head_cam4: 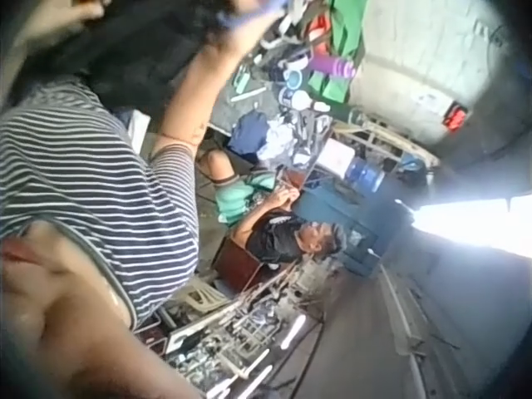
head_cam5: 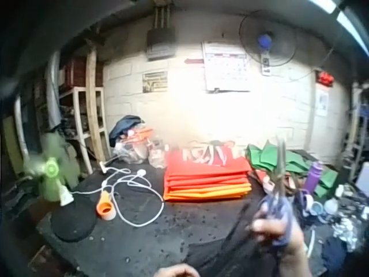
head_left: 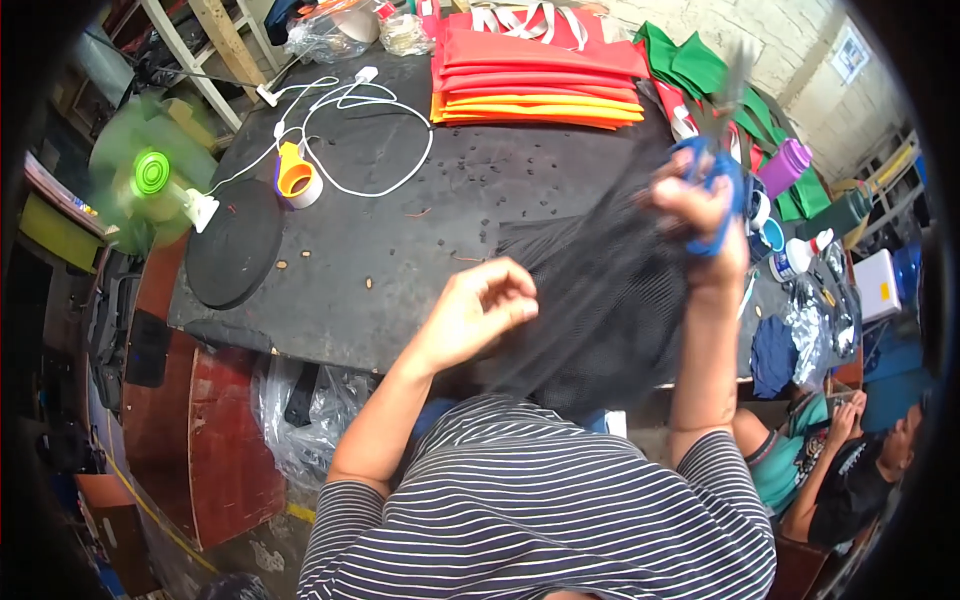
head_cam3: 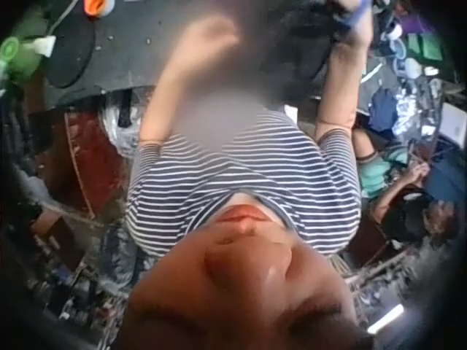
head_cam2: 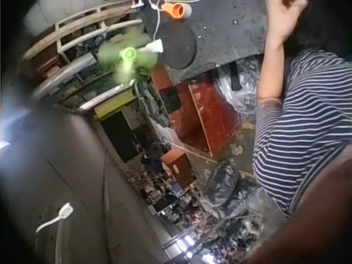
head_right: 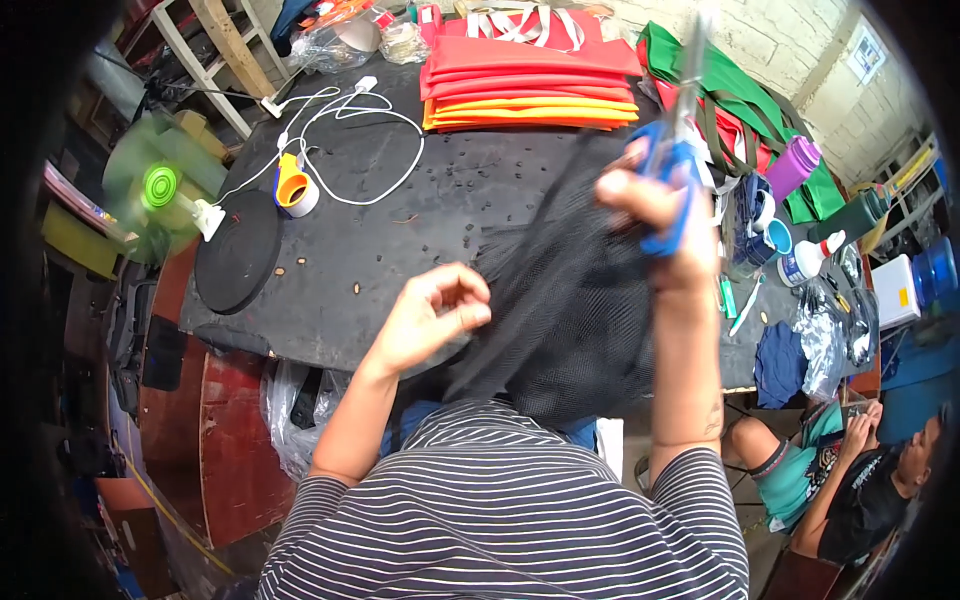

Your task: The recorder uses scissors to cut through multiple layers of black mesh fabric at a workbench.

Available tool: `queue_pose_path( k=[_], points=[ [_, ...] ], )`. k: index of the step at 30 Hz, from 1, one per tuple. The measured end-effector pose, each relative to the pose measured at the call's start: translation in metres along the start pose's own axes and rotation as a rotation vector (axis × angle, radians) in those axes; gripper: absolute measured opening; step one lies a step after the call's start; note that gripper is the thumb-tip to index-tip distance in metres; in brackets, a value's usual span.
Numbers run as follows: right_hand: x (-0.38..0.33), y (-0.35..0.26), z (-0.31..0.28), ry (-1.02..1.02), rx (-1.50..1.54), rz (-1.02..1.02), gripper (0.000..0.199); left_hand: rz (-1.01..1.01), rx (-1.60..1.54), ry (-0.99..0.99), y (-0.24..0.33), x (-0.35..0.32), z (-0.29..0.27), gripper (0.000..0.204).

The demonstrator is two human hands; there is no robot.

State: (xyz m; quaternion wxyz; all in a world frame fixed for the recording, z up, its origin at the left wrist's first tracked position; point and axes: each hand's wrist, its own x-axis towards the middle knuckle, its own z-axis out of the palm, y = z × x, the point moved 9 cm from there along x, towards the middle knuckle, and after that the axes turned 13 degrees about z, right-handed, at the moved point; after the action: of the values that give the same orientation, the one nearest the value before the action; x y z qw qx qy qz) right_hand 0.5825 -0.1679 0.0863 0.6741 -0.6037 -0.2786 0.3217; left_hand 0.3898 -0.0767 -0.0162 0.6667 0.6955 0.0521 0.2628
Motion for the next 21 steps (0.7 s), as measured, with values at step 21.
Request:
queue_pose_path(
  k=[21],
  points=[
    [0.016,0.010,-0.106,0.185,-0.279,0.124,0.031,-0.332,-0.389,-0.001,-0.042,-0.039,-0.017,0.012]
  ],
)
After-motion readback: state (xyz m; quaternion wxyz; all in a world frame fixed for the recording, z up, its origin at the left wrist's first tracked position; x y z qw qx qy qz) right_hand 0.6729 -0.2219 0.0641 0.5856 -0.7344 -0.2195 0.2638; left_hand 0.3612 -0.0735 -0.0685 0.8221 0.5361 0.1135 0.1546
